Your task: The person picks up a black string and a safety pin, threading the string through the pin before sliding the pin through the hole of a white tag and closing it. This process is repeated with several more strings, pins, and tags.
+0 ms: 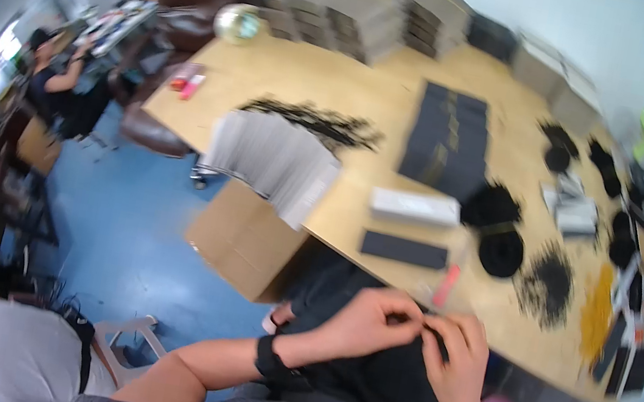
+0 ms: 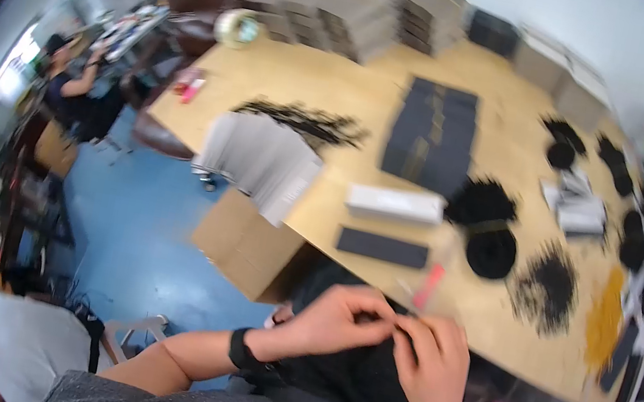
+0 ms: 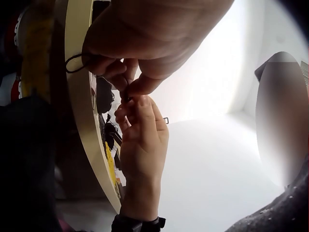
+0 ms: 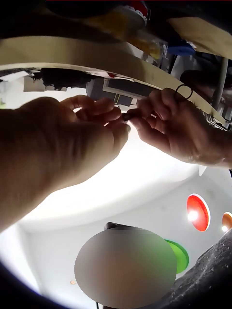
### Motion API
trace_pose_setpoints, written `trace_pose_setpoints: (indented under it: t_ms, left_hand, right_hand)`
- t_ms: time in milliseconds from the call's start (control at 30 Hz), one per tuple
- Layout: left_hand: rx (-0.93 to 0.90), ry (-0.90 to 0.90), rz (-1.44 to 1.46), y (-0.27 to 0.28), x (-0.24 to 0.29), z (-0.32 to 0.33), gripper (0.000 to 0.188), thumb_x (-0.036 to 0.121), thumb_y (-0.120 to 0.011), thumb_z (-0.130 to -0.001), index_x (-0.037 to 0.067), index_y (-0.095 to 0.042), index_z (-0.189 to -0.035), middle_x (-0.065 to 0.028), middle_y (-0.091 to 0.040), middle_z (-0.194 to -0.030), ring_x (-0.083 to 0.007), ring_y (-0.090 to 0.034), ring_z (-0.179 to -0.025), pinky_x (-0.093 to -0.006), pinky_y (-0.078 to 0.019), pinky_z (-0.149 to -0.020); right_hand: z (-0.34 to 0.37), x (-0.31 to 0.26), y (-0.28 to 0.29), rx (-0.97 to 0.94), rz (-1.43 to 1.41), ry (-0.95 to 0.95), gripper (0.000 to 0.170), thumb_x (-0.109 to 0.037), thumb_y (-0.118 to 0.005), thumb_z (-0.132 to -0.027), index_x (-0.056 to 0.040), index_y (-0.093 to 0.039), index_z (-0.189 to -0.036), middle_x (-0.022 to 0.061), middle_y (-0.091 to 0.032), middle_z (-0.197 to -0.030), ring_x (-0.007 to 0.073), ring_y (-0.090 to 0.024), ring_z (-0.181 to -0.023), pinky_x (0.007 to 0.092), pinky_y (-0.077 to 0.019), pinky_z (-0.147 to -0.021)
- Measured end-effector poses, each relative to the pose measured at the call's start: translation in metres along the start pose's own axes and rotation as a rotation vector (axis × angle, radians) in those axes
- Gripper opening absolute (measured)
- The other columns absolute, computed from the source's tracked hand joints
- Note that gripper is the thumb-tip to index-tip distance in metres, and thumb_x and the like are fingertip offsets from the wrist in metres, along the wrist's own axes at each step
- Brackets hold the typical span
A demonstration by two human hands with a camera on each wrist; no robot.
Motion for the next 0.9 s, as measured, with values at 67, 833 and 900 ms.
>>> trace_pose_setpoints:
  t_ms: [67,833,900]
  left_hand:
    - [0.004,-0.066,-0.02,0.001,0.002,-0.001,0.01,0.008,-0.07,-0.088,0.001,-0.07,-0.094,-0.0018,-0.063,-0.083,-0.0063,-0.054,-0.074,-0.0227,-0.0428,-0.065]
    - [0.022,-0.193,-0.045,0.015,0.008,0.012,0.013,0.01,-0.07,-0.087,-0.002,-0.07,-0.092,-0.0072,-0.066,-0.082,-0.0144,-0.063,-0.074,-0.0266,-0.0495,-0.068]
    - [-0.021,-0.137,0.037,0.012,0.003,0.009,0.013,0.011,-0.07,-0.088,-0.002,-0.07,-0.092,-0.0052,-0.066,-0.081,-0.0121,-0.061,-0.074,-0.0257,-0.0486,-0.068]
  right_hand:
    - [0.0,0.004,-0.001,-0.005,-0.108,-0.061,0.019,0.001,-0.073,-0.078,-0.0015,-0.068,-0.096,0.0126,-0.062,-0.092,0.0301,-0.061,-0.081,0.0379,-0.0493,-0.073]
    - [-0.012,-0.021,-0.015,-0.197,-0.14,-0.1,0.008,-0.002,-0.064,-0.089,0.0,-0.059,-0.095,0.0161,-0.057,-0.09,0.0313,-0.058,-0.08,0.0365,-0.0484,-0.072]
    - [-0.012,-0.027,-0.011,-0.144,-0.129,-0.048,0.008,-0.002,-0.064,-0.089,0.0,-0.058,-0.094,0.0155,-0.057,-0.089,0.0303,-0.058,-0.078,0.0358,-0.0478,-0.071]
Point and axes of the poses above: each hand's wrist, its own z-axis away from the middle knuckle, its own y-axis out of the back of the hand, x = y × z, the point moved 9 cm from there along -z, towards the middle knuckle
